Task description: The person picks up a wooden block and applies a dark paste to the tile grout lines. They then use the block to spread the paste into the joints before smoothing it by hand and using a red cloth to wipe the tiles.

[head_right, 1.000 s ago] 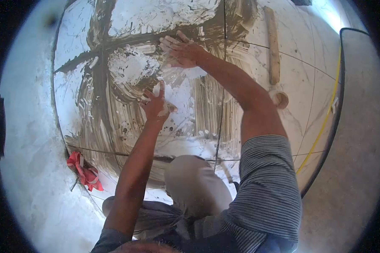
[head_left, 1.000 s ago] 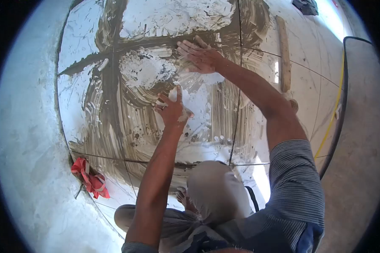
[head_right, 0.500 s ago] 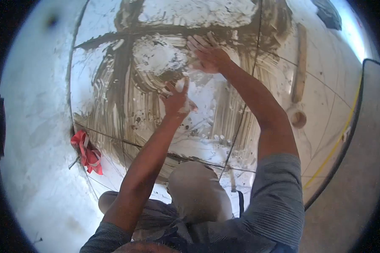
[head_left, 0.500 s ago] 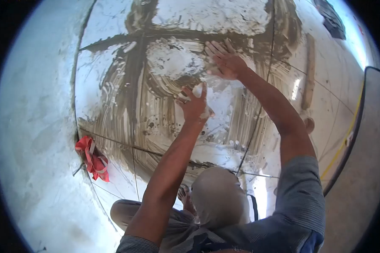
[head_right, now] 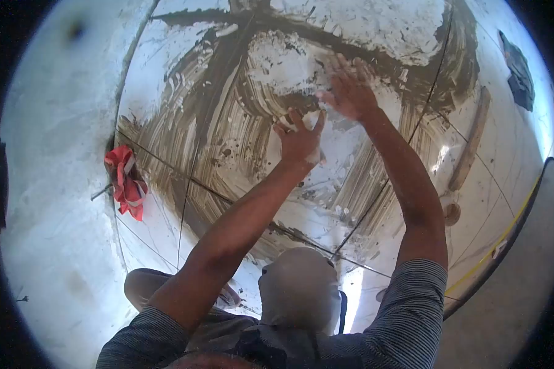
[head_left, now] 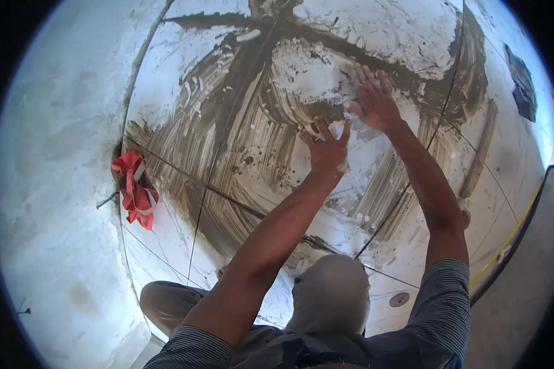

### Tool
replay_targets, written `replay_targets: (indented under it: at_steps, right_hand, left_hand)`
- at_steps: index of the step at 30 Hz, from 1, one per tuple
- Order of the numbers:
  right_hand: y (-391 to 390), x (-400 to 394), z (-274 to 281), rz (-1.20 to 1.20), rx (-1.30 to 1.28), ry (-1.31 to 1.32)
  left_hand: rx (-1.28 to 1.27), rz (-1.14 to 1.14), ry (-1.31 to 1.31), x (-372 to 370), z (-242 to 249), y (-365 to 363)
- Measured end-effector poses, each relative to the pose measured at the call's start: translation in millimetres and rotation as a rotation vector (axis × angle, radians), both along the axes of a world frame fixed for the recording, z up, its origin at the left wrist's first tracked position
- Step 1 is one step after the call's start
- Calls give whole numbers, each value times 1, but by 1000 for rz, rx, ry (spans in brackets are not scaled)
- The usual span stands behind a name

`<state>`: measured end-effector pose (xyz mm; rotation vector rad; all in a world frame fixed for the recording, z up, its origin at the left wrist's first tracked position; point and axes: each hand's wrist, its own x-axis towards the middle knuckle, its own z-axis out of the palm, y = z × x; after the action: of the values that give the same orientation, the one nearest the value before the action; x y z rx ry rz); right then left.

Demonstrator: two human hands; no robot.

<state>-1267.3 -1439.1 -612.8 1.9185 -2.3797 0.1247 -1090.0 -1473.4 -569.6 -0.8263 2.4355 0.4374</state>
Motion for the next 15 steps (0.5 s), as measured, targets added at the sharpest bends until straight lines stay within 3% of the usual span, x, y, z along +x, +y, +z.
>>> replay_targets:
  at_steps: [3, 5, 7, 10, 14, 15]
  right_hand:
    - [5, -2, -10, -10, 68, -6]
    - [4, 0, -4, -88, 316, -59]
    - [11, 10, -2, -61, 31, -33]
    - [25, 22, 37, -3, -147, -81]
    - [30, 14, 25, -42, -174, -93]
    - [31, 7, 5, -101, -72, -85]
  left_hand:
    - [-90, -45, 58, 2, -23, 4]
    - [-54, -44, 49, 5, -13, 7]
    - [-16, -135, 77, 4, 2, 5]
    - [-21, -95, 4, -1, 6, 6]
    - [30, -56, -69, -4, 8, 4]
    - [42, -57, -87, -6, 9, 4]
